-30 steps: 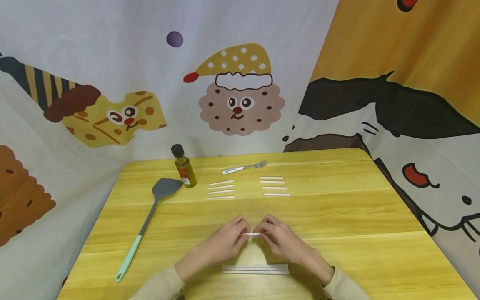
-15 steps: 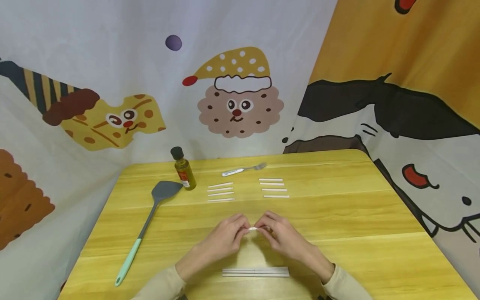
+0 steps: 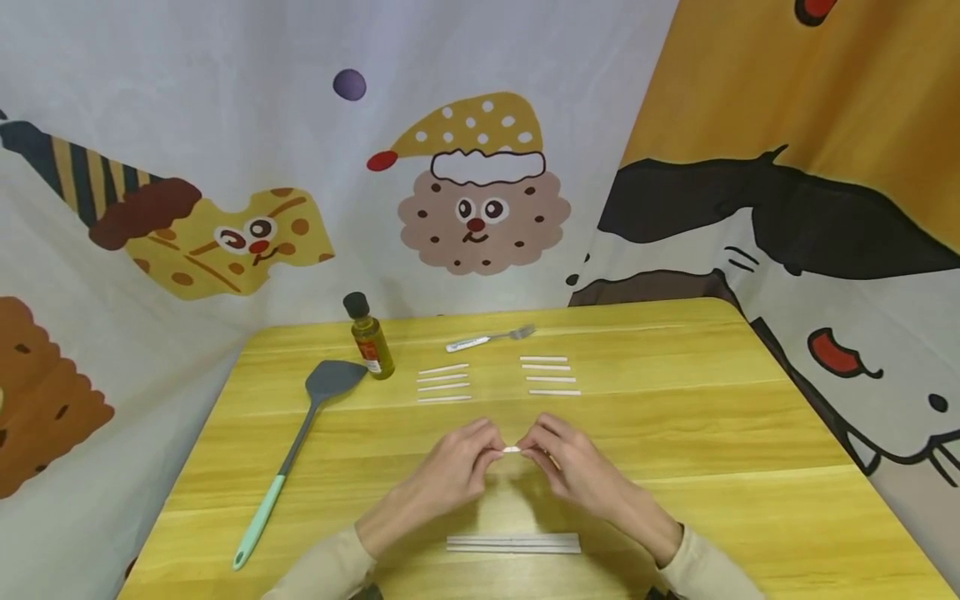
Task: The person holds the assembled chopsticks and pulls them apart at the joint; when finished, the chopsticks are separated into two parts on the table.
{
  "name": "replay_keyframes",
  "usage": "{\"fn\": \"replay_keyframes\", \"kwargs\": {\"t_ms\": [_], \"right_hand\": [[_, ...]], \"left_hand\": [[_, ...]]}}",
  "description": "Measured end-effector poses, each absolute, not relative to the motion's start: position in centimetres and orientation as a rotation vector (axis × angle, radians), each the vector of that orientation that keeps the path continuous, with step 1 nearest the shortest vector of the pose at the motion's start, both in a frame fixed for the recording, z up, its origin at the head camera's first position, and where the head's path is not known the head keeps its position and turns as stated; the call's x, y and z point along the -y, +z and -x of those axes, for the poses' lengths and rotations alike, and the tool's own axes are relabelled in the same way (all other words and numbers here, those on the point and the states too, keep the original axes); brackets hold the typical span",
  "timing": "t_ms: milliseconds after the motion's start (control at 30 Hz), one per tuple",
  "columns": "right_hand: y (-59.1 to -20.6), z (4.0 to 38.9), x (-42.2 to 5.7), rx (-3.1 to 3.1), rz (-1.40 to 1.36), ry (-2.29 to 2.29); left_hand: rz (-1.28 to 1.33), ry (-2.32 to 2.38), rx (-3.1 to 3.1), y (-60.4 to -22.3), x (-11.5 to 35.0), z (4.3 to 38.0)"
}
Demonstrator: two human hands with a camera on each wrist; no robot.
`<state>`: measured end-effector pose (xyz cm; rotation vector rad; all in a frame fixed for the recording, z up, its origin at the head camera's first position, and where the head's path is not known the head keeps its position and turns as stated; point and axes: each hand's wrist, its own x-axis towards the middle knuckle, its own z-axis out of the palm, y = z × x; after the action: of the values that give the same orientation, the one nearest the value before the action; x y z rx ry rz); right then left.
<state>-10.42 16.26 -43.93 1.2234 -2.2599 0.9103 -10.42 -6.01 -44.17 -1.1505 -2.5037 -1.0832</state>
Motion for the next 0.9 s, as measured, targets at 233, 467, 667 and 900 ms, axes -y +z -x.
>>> {"fn": "replay_keyframes", "kwargs": {"t_ms": [233, 467, 667, 900], "right_hand": [[-43.3, 10.2, -16.8, 2.287, -1.219, 0.889], [-43.2, 10.0, -17.3, 2.293, -1.228, 0.841], [-43.1, 9.8, -17.9, 2.292, -1.229, 0.848], [-43.3, 9.8, -18.1, 2.268, -1.244, 0.866]], "left_hand": [[1.148, -1.095, 2.515, -43.5, 5.7, 10.2], [1.168, -1.087, 2.493, -43.3, 5.3, 10.0], [1.198, -1.086, 2.497, -43.3, 4.7, 10.0], [1.195, -1.118, 2.49, -43.3, 4.6, 9.8]]}}
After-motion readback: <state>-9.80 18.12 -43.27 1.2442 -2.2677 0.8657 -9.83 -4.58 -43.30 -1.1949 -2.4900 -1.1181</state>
